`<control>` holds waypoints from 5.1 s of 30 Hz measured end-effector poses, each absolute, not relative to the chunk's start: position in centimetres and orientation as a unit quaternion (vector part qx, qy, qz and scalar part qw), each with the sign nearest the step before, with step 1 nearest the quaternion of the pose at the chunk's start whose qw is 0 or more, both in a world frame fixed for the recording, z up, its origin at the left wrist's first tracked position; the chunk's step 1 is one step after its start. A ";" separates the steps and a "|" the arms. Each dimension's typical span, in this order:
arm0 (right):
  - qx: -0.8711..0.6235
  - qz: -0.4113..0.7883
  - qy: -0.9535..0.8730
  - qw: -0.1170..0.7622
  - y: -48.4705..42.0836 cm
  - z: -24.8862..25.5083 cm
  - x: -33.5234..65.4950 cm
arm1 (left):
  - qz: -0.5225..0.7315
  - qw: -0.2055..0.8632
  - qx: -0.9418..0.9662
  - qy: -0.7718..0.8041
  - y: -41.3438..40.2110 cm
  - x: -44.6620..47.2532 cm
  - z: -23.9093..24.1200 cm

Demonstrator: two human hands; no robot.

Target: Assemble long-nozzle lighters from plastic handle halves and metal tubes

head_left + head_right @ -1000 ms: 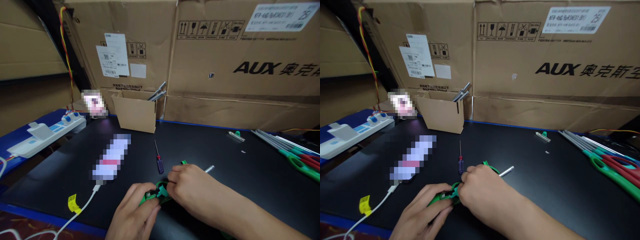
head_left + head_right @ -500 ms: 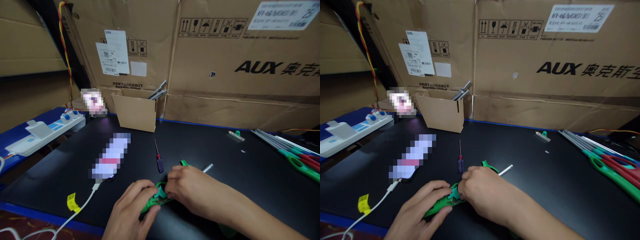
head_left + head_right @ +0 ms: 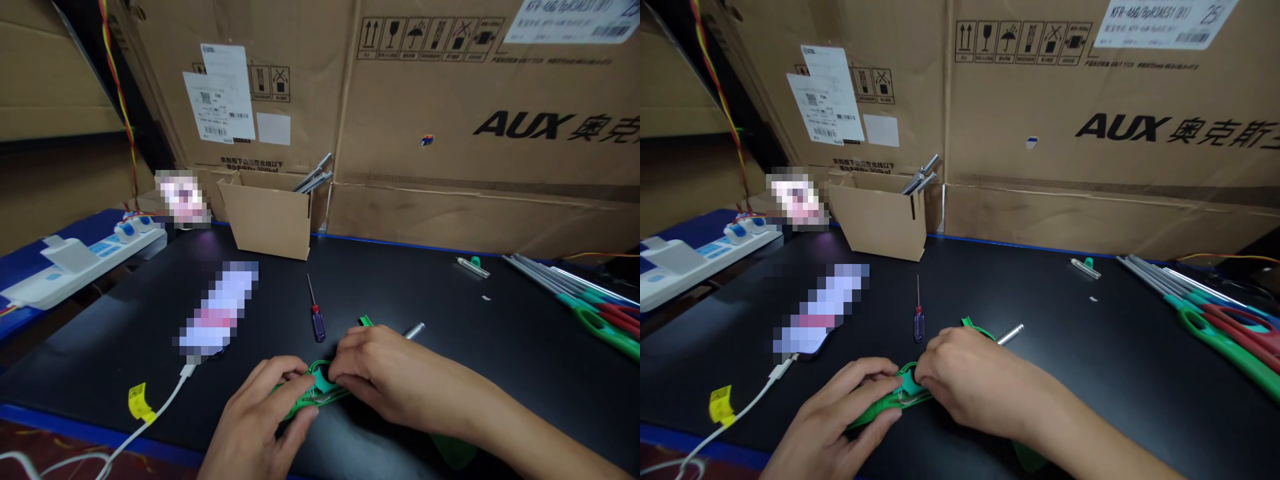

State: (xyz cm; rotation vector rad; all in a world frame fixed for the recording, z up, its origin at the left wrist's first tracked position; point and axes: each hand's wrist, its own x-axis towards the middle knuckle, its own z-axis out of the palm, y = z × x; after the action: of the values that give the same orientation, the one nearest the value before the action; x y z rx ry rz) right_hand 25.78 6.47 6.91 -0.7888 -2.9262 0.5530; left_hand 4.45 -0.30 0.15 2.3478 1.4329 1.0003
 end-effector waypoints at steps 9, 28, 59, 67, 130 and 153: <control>-0.250 0.226 -0.939 0.069 6.1 6.6 25.9 | 0.303 0.074 0.836 0.452 0.0 3.9 0.2; -0.240 0.234 -0.939 0.080 6.4 5.5 26.3 | 0.307 0.051 0.845 0.434 0.1 3.7 -0.2; -0.230 0.092 -0.965 0.085 4.7 4.3 26.0 | 0.230 0.051 0.871 0.431 0.3 3.7 1.3; -0.235 0.139 -0.958 0.085 4.9 5.8 26.3 | 0.183 -0.049 0.883 0.428 -0.1 3.5 1.5; -0.409 0.062 -0.892 0.184 2.6 2.7 29.7 | 0.281 0.018 0.879 0.386 1.3 5.6 0.2; -0.388 0.139 -0.902 0.127 2.6 3.3 30.2 | 0.282 0.088 0.850 0.436 1.0 5.3 0.8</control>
State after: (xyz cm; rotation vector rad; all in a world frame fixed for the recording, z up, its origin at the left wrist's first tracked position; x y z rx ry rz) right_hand 30.17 2.56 3.33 -1.1300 -2.6253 0.4036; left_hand 5.30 1.03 0.79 2.5304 1.2989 0.8380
